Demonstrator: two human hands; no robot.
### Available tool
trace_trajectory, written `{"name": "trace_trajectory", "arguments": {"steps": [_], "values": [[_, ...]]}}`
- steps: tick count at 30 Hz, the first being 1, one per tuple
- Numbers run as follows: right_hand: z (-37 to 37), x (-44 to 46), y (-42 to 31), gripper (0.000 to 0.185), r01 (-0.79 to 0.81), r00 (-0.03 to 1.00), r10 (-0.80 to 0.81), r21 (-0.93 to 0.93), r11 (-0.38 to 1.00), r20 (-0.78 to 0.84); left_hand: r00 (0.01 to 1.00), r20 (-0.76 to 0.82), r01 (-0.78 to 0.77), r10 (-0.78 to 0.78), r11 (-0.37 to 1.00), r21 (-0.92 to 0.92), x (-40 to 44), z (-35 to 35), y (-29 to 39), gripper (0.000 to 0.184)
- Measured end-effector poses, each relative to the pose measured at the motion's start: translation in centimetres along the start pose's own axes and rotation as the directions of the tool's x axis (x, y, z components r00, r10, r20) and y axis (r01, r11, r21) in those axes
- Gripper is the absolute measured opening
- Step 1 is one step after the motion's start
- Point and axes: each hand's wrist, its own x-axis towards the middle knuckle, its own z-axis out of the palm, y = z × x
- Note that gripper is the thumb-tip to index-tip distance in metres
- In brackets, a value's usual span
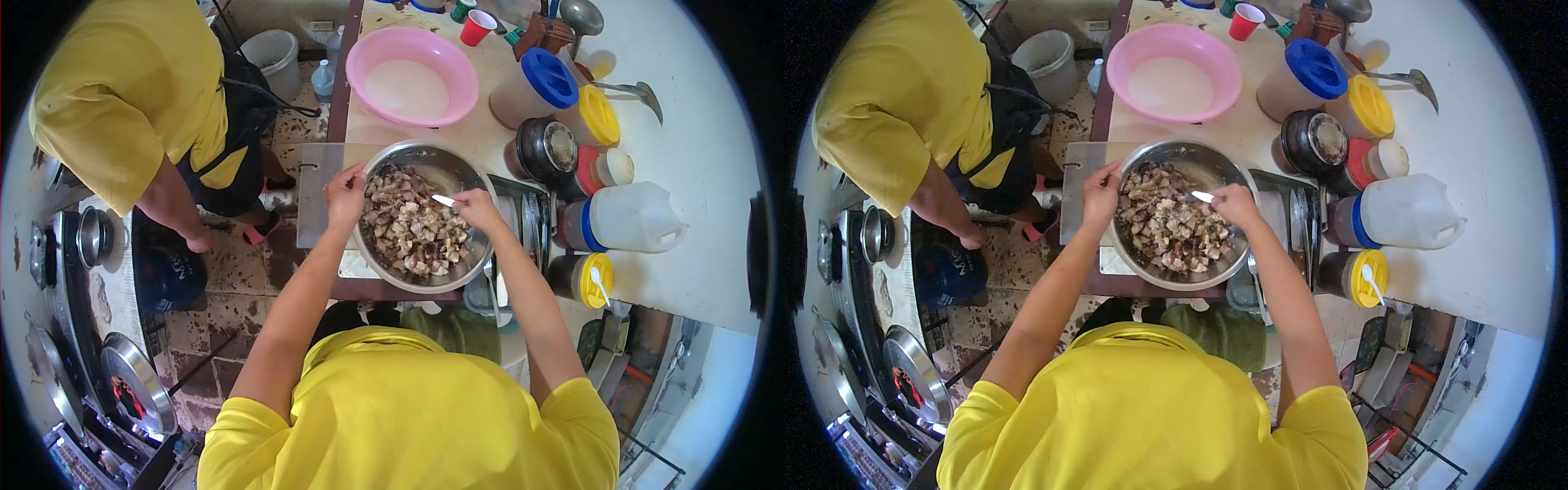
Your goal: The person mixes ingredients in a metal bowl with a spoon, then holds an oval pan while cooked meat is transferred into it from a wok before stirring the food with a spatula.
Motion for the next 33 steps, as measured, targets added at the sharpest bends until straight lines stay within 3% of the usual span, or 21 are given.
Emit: {"name": "trace_trajectory", "arguments": {"steps": [3, 4, 7, 8, 10, 14, 15, 17, 21, 25, 26, 29, 31, 33], "values": [[0.2, 0.9, -2.0, 0.025, -0.121, 0.986, 0.084, 0.267, 0.956, 0.144, 1.000, 0.003, 0.005, -0.005, 0.997, 0.076, 0.2, -0.3, 0.0, 0.022], [-0.5, 0.2, -2.6, 0.023, -0.055, 0.993, 0.033, 0.194, 0.979, 0.111, 1.000, 0.006, 0.007, -0.008, 0.995, 0.102, 0.3, -0.2, -0.1, 0.021], [-1.5, -2.8, -2.5, 0.020, 0.167, 0.985, -0.163, 0.071, 0.983, -0.065, 1.000, -0.015, 0.020, -0.021, 0.999, -0.049, 0.2, 0.1, -0.7, 0.020], [-2.0, -4.1, -2.3, 0.021, 0.279, 0.955, -0.283, -0.050, 0.959, -0.094, 0.999, -0.013, 0.028, -0.029, 0.995, -0.097, 0.2, 0.2, -0.9, 0.020], [-2.7, -7.8, -3.9, 0.028, 0.260, 0.957, -0.281, -0.214, 0.942, -0.076, 0.999, -0.003, 0.046, -0.047, 0.981, -0.186, 0.3, 0.3, -1.3, 0.020], [0.8, -13.9, -5.1, 0.045, 0.240, 0.932, -0.334, -0.448, 0.861, -0.143, 0.999, -0.009, 0.045, -0.046, 0.996, -0.080, 0.4, 0.0, -1.3, 0.020], [1.8, -14.9, -4.9, 0.046, 0.233, 0.924, -0.331, -0.400, 0.887, -0.194, 0.999, -0.014, 0.031, -0.032, 0.997, -0.064, 0.7, 0.0, -1.8, 0.020], [3.7, -16.4, -4.4, 0.048, 0.228, 0.902, -0.318, -0.301, 0.926, -0.293, 0.999, -0.014, 0.032, -0.033, 0.998, -0.054, 0.5, 0.3, -1.4, 0.020], [2.2, -20.6, -7.2, 0.050, 0.064, 0.924, -0.124, -0.173, 0.983, -0.361, 0.998, -0.001, 0.060, -0.060, 0.997, -0.051, 0.3, 0.0, -0.3, 0.020], [4.1, -20.4, -7.1, 0.043, -0.162, 0.975, 0.120, -0.231, 0.959, -0.187, 0.999, -0.030, 0.042, -0.045, 0.994, -0.100, 0.2, 0.2, -1.1, 0.018], [5.2, -19.0, -6.6, 0.039, -0.107, 0.963, 0.056, -0.186, 0.977, -0.262, 0.999, -0.028, 0.035, -0.039, 0.994, -0.108, 0.2, 0.2, -1.1, 0.018], [5.3, -14.4, -7.4, 0.029, -0.204, 0.935, 0.132, -0.196, 0.959, -0.329, 0.999, -0.020, 0.039, -0.041, 0.996, -0.086, 0.1, 0.1, -0.8, 0.020], [4.1, -12.8, -7.3, 0.029, -0.220, 0.928, 0.143, -0.195, 0.956, -0.345, 0.997, 0.008, 0.071, -0.071, 0.997, -0.001, 0.0, -0.4, -0.4, 0.023], [2.4, -13.4, -8.1, 0.028, -0.195, 0.923, 0.120, -0.175, 0.965, -0.367, 0.999, -0.033, 0.016, -0.016, 1.000, -0.026, 0.4, 0.0, -1.5, 0.022]]}}
